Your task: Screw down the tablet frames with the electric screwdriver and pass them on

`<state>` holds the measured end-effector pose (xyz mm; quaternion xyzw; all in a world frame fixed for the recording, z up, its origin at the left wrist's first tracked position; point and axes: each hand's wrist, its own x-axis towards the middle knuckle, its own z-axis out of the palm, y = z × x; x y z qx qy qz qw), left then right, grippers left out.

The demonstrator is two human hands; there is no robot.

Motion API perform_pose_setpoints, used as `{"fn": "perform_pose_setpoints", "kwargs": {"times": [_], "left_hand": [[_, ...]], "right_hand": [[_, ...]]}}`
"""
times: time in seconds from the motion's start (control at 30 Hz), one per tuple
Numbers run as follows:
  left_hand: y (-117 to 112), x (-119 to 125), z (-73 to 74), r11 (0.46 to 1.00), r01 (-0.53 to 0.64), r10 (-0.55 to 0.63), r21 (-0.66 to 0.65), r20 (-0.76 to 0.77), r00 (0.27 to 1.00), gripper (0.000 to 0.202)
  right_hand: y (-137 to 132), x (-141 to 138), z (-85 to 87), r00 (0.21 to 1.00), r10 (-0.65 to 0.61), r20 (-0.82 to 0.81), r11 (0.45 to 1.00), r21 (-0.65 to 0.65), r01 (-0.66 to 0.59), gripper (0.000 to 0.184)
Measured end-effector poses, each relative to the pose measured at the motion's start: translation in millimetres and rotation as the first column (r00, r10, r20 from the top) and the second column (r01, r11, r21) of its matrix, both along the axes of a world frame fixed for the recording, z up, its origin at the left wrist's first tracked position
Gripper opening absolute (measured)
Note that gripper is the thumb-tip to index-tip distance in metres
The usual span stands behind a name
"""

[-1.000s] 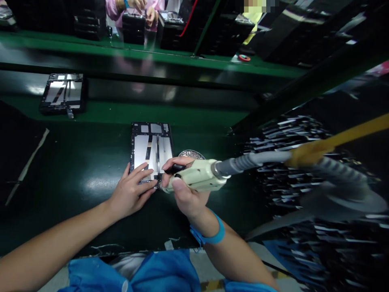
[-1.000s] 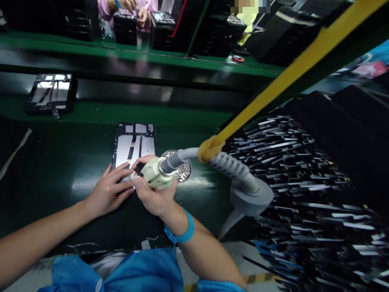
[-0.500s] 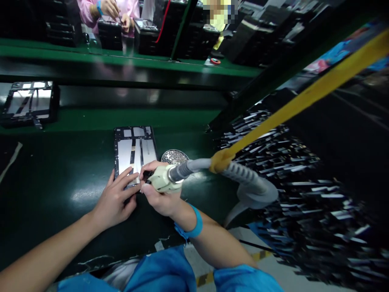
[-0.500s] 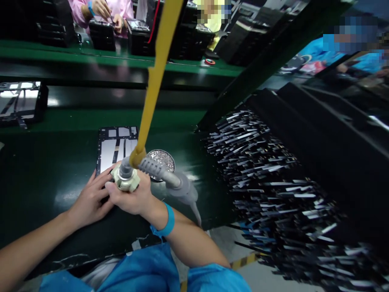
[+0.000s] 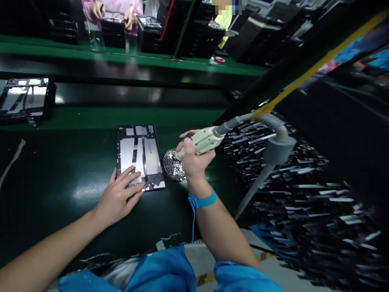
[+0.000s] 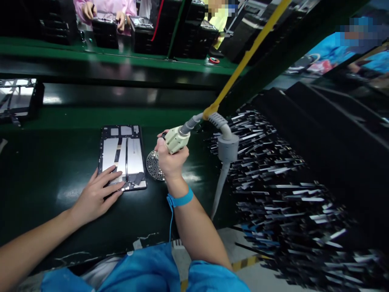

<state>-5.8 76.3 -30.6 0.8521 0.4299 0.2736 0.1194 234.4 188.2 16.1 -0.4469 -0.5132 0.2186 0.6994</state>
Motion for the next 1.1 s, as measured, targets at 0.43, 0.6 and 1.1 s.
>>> {"fn": "perform_pose_setpoints", "kwargs": {"times": [0.43, 0.6, 1.1], "left_hand": [[0, -2, -1.8, 1.0, 0.015, -0.015, -0.013, -0.006, 1.0, 0.027], [0, 1, -1.3, 1.0, 0.0, 0.001, -0.025, 0.017, 1.0, 0.028], [3, 2, 4.1, 0.995, 0.031, -0.023, -0.096, 0.085, 0.996, 0.044]], "right_hand": [[2, -1, -5.4, 1.0, -0.004, 0.002, 0.999, -0.046, 0.004, 0.019], [3, 1, -2.4, 1.0, -0.01, -0.011, 0.999, -0.046, 0.009, 0.02], [-78, -66, 10.7, 0.833, 0.541, -0.12, 0.836, -0.032, -0.548, 0.031]]}}
